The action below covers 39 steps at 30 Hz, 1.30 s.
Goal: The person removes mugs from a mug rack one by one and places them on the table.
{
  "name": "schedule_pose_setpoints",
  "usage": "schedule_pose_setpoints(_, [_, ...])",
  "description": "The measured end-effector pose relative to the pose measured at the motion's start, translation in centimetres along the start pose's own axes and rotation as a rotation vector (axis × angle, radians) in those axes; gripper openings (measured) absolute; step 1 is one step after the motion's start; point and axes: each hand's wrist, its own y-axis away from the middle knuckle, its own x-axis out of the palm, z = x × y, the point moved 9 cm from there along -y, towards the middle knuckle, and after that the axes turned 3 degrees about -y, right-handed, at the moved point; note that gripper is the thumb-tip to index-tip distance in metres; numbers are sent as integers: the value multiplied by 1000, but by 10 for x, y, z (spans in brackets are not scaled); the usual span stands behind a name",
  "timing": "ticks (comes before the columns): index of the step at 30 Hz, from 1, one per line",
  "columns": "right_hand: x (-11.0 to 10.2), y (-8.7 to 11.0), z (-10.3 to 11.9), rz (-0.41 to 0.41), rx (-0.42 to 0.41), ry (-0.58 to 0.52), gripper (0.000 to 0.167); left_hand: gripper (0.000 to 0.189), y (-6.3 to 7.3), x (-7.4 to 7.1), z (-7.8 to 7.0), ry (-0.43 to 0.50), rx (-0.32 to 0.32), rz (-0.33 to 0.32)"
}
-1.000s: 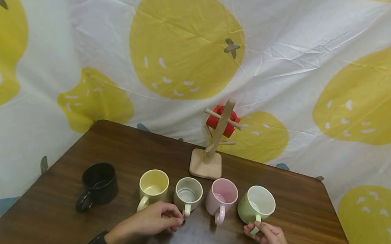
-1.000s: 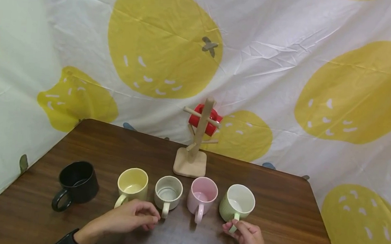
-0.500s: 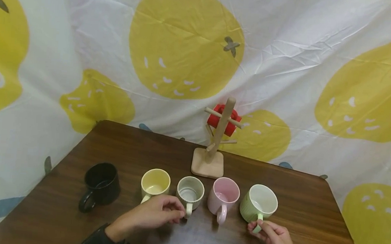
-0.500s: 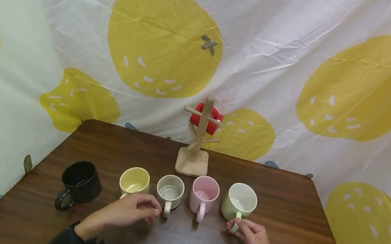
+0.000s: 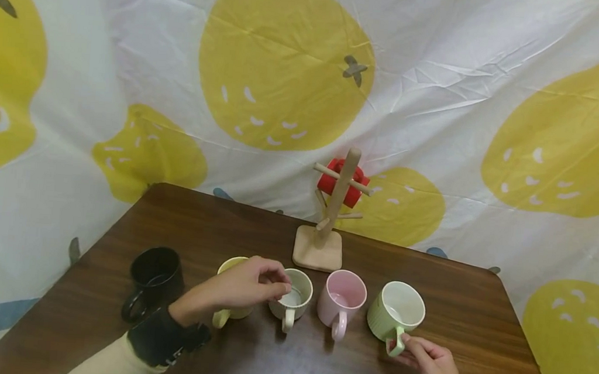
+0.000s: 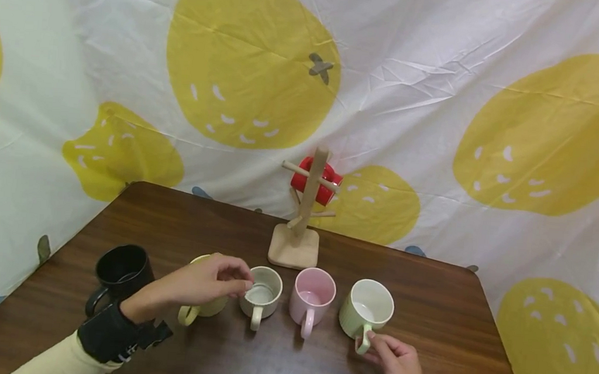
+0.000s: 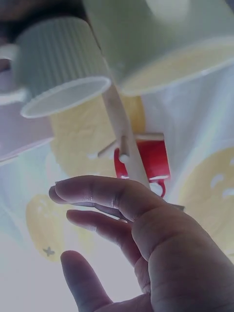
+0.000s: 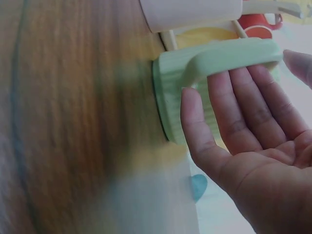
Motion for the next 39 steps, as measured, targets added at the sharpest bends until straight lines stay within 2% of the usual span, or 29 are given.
schedule_pose_setpoints(5, [-11,3,3,-93,31,58,32,21,-17,-14,-8,-93,-3,3])
schedule_pose_setpoints(8, [-19,4,6,-147,70,124,37,20,-25,-21,-9,-110,-25,5])
schedule_pose_setpoints(12, [-26,4,19,-200,68,140,40,19,-33,-29,-3,-76,-86,-8])
schedule_pose_setpoints(17, [-24,-2,47,-231,4,208,36,19,-38,-32,7,4,-160,-8])
schedule_pose_setpoints(22, [-11,-13,70,-188,-23,231,36,20,-40,-32,13,45,-187,-7])
schedule_pose_setpoints(26, [4,-21,83,-126,-69,254,33,19,-42,-30,17,34,-181,-9])
schedule_pose_setpoints(34, [37,-38,94,-26,-63,323,33,19,-40,-21,18,43,-163,10])
schedule_pose_setpoints(39, [61,-51,102,32,-81,381,32,23,-36,-18,19,16,-152,19])
